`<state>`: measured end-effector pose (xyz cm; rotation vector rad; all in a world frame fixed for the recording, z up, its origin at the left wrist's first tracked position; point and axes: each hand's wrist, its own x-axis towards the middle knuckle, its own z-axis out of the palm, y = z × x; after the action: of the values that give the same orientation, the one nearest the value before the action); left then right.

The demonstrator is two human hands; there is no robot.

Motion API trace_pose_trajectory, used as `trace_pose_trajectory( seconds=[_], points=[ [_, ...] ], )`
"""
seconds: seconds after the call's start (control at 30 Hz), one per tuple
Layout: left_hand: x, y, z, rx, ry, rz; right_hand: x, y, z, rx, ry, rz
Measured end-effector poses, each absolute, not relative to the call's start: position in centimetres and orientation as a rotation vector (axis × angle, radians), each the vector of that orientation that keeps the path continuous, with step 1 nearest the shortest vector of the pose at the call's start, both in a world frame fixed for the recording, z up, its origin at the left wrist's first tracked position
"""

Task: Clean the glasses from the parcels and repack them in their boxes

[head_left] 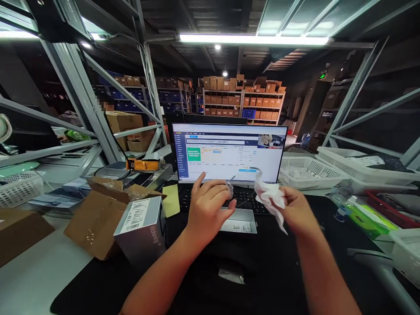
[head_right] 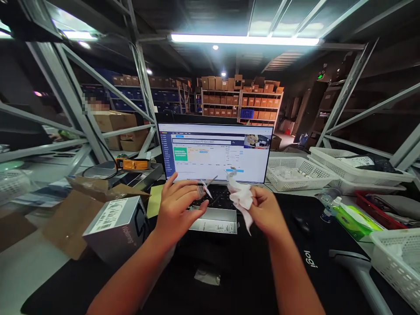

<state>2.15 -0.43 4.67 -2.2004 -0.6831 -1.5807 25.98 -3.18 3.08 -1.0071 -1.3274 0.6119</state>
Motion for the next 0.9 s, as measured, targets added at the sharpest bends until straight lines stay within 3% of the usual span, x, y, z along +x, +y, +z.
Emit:
trace_pose_trajectory(
  seconds=[0.27, 0.43, 0.57, 0.77, 0.83, 0.9],
  points=[
    [4.4, -0.9, 2.5, -2.061, -0.909, -1.420, 15.4, -3.1, -0.5, -0.848, -1.074, 0.386],
    [5.5, -1.5, 1.9, -2.171, -0.754, -1.426, 18.2, -2.5, 1.3, -0.861, -0.835, 0.581],
    [5.4, -0.8, 1.9, -2.246, -0.636, -1.425, 23.4, -2.2, 3.2, -0.976, -0.987, 0.684],
    [4.5, 1.0, 2.0, -2.288, -0.654, -1.563, 36.2, -7.1, 3.9, -1.370, -0.861, 0.160],
    [4.3, 1.1, 2.0, -2.301, -0.663, -1.603, 41.3, -10.6, 4.2, -1.675, -0.787, -0.363],
    [4.3, 0.9, 2.2, -2.304, -0.673, -1.638, 45.7, -14.1, 4.8, -1.803, -0.712, -0.567]
  ],
)
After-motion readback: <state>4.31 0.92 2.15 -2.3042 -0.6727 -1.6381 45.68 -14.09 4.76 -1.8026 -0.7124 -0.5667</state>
